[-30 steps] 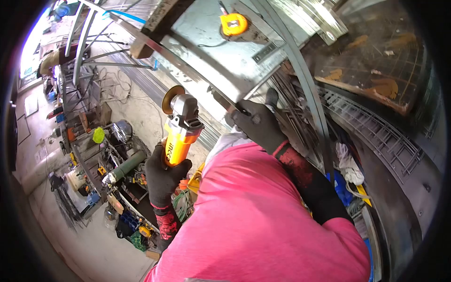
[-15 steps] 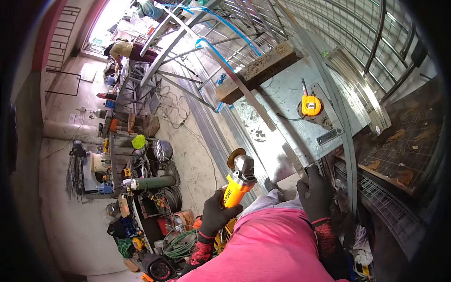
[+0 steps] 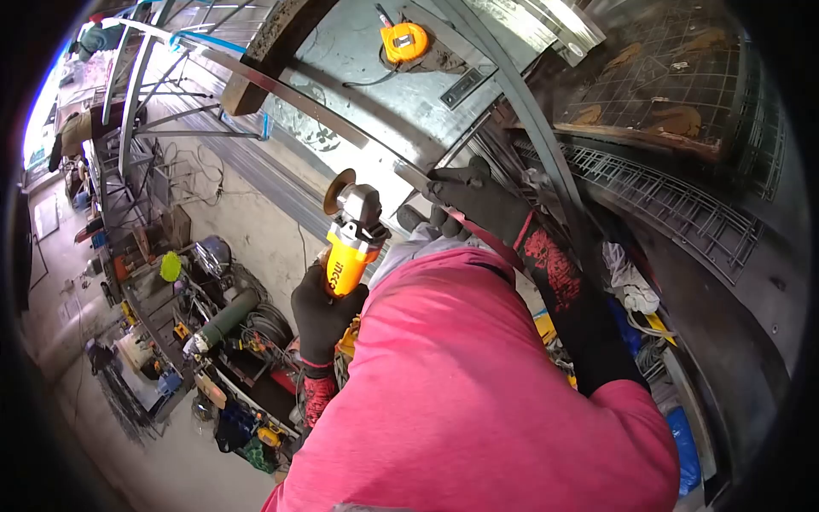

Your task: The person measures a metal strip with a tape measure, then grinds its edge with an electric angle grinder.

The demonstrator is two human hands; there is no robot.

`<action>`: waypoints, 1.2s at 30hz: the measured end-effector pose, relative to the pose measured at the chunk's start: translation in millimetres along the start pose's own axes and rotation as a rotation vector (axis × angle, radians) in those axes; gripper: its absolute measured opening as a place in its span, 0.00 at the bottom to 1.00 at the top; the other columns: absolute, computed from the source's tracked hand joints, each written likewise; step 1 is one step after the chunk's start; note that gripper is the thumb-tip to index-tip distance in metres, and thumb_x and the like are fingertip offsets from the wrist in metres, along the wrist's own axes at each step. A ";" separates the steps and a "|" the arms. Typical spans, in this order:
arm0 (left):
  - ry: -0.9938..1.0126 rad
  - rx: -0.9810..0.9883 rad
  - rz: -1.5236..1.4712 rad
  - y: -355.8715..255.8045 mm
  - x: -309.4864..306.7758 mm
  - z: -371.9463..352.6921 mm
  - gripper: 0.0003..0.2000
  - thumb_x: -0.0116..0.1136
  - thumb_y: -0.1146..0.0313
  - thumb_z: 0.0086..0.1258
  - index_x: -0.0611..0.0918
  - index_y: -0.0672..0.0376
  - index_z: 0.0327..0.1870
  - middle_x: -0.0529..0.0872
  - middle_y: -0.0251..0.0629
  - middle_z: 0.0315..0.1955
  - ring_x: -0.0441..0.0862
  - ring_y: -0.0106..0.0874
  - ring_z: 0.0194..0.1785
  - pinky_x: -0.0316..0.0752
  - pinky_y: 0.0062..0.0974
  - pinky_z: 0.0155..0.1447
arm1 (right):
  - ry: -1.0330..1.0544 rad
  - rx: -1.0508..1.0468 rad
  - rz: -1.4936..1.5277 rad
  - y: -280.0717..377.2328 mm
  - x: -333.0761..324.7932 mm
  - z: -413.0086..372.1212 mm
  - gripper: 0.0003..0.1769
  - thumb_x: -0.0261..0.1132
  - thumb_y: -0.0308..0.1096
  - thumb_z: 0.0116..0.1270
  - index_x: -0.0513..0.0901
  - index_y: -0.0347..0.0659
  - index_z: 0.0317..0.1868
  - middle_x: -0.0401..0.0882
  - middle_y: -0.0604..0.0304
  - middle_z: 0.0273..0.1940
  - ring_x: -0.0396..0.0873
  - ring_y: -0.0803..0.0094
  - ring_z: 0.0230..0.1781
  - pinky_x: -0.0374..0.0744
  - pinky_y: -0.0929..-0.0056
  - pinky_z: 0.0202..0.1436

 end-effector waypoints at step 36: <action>-0.001 0.189 0.292 -14.2 25.6 -2.1 0.35 0.79 0.58 0.58 0.89 0.57 0.71 0.92 0.47 0.35 0.92 0.48 0.38 0.86 0.43 0.45 | 0.003 -0.093 0.031 -22.9 23.4 12.5 0.18 0.65 0.47 0.88 0.87 0.43 0.63 0.82 0.69 0.32 0.77 0.84 0.22 0.77 0.80 0.23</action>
Point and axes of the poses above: each hand's wrist, its own z-axis towards the middle knuckle, its own x-axis out of the palm, y = z × x, the point moved 9 cm from there along z, towards the middle knuckle
